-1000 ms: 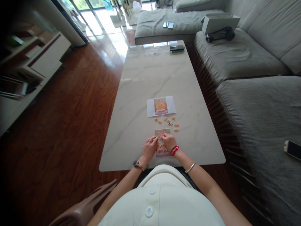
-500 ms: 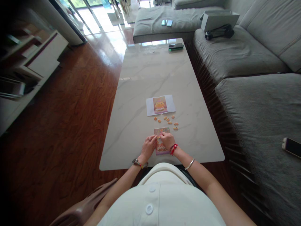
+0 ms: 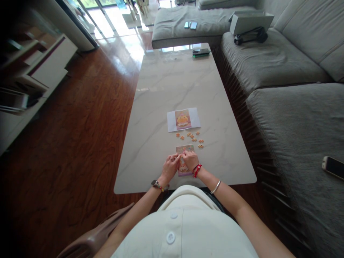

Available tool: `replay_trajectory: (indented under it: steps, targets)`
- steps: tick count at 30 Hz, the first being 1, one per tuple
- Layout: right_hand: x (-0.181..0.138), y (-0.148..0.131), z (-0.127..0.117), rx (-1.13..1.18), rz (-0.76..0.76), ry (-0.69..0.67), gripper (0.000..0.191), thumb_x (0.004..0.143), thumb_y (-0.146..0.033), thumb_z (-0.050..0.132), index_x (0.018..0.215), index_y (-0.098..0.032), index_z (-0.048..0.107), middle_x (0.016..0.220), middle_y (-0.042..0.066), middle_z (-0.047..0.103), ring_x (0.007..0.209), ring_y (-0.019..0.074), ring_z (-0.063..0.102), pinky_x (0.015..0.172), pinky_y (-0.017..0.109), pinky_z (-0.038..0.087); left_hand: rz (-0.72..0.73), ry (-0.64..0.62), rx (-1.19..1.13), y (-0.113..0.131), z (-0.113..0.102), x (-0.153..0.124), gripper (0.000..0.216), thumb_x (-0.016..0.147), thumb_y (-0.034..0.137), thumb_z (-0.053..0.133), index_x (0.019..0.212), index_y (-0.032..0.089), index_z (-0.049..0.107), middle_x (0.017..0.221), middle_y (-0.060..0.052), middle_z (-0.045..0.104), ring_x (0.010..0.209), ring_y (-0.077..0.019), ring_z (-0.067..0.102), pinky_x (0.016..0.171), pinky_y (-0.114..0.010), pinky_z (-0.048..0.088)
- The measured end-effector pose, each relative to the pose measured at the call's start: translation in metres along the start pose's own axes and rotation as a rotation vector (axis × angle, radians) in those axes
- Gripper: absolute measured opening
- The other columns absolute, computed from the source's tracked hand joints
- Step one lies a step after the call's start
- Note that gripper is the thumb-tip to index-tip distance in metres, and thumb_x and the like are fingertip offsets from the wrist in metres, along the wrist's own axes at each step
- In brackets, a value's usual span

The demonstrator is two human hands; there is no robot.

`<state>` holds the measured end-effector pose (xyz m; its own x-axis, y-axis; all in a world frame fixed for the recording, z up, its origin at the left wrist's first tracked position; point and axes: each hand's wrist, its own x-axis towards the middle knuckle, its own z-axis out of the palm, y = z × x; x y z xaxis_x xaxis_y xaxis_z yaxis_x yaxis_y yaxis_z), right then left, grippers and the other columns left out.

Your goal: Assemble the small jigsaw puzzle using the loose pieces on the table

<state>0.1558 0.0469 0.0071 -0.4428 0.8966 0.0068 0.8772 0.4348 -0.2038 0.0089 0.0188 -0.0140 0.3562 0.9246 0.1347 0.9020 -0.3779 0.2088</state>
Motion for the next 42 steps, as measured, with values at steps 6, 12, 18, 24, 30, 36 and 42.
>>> replay_trajectory:
  steps: [6, 12, 18, 24, 30, 36, 42]
  targets:
    - [-0.004, 0.001, 0.002, 0.017, 0.002, 0.028, 0.025, 0.086, -0.022, 0.032, 0.085, -0.014, 0.056, 0.081, 0.006, 0.056, 0.073, 0.0133, 0.047, 0.065, 0.025, 0.026, 0.025, -0.049, 0.047, 0.001, -0.005, 0.003, 0.034, 0.079, 0.022, 0.039, 0.113, 0.023, 0.044, 0.107, -0.006, 0.051, 0.090, -0.0182, 0.045, 0.073, -0.029, 0.042]
    - [-0.009, 0.000, 0.003, -0.030, -0.077, -0.023, 0.024, 0.085, -0.019, 0.033, 0.095, -0.015, 0.054, 0.087, 0.007, 0.056, 0.074, 0.0143, 0.048, 0.066, 0.026, 0.029, 0.046, -0.073, 0.070, 0.001, -0.005, 0.003, 0.034, 0.080, 0.022, 0.038, 0.113, 0.021, 0.043, 0.110, -0.007, 0.050, 0.091, -0.0180, 0.045, 0.073, -0.029, 0.041]
    - [-0.008, 0.001, 0.000, -0.064, -0.102, -0.097, 0.027, 0.085, -0.019, 0.032, 0.102, -0.015, 0.051, 0.094, 0.011, 0.055, 0.081, 0.0160, 0.050, 0.069, 0.028, 0.031, 0.050, -0.094, 0.082, 0.003, -0.005, 0.002, 0.034, 0.080, 0.023, 0.038, 0.114, 0.020, 0.041, 0.112, -0.007, 0.048, 0.095, -0.0183, 0.044, 0.073, -0.029, 0.041]
    - [-0.010, -0.005, 0.000, -0.080, -0.171, -0.165, 0.034, 0.081, -0.030, 0.039, 0.106, -0.009, 0.049, 0.097, 0.016, 0.054, 0.083, 0.0203, 0.049, 0.070, 0.033, 0.033, 0.078, -0.173, 0.089, 0.006, -0.011, 0.011, 0.031, 0.080, 0.023, 0.037, 0.110, 0.018, 0.043, 0.106, -0.008, 0.050, 0.090, -0.0174, 0.046, 0.068, -0.028, 0.041]
    - [-0.020, -0.003, 0.006, -0.090, -0.165, -0.131, 0.038, 0.083, -0.024, 0.035, 0.118, -0.010, 0.039, 0.102, 0.015, 0.053, 0.083, 0.0189, 0.049, 0.072, 0.033, 0.033, 0.101, -0.176, 0.029, -0.002, -0.012, 0.009, 0.035, 0.079, 0.020, 0.040, 0.114, 0.020, 0.040, 0.109, -0.007, 0.049, 0.093, -0.0161, 0.046, 0.072, -0.027, 0.042]
    - [-0.008, -0.001, -0.006, -0.063, -0.207, -0.159, 0.027, 0.081, -0.018, 0.039, 0.104, -0.012, 0.051, 0.092, 0.013, 0.056, 0.081, 0.0182, 0.049, 0.068, 0.031, 0.032, 0.138, -0.093, -0.094, -0.014, -0.011, 0.002, 0.034, 0.082, 0.021, 0.034, 0.115, 0.022, 0.040, 0.113, -0.006, 0.049, 0.097, -0.0148, 0.046, 0.080, -0.029, 0.040]
    - [-0.006, 0.003, -0.007, -0.067, -0.261, -0.160, 0.026, 0.080, -0.018, 0.041, 0.103, -0.012, 0.052, 0.093, 0.012, 0.055, 0.084, 0.0189, 0.048, 0.068, 0.031, 0.032, 0.202, -0.099, -0.089, -0.018, -0.016, 0.006, 0.035, 0.080, 0.019, 0.036, 0.115, 0.021, 0.039, 0.111, -0.007, 0.050, 0.092, -0.0146, 0.048, 0.076, -0.029, 0.042]
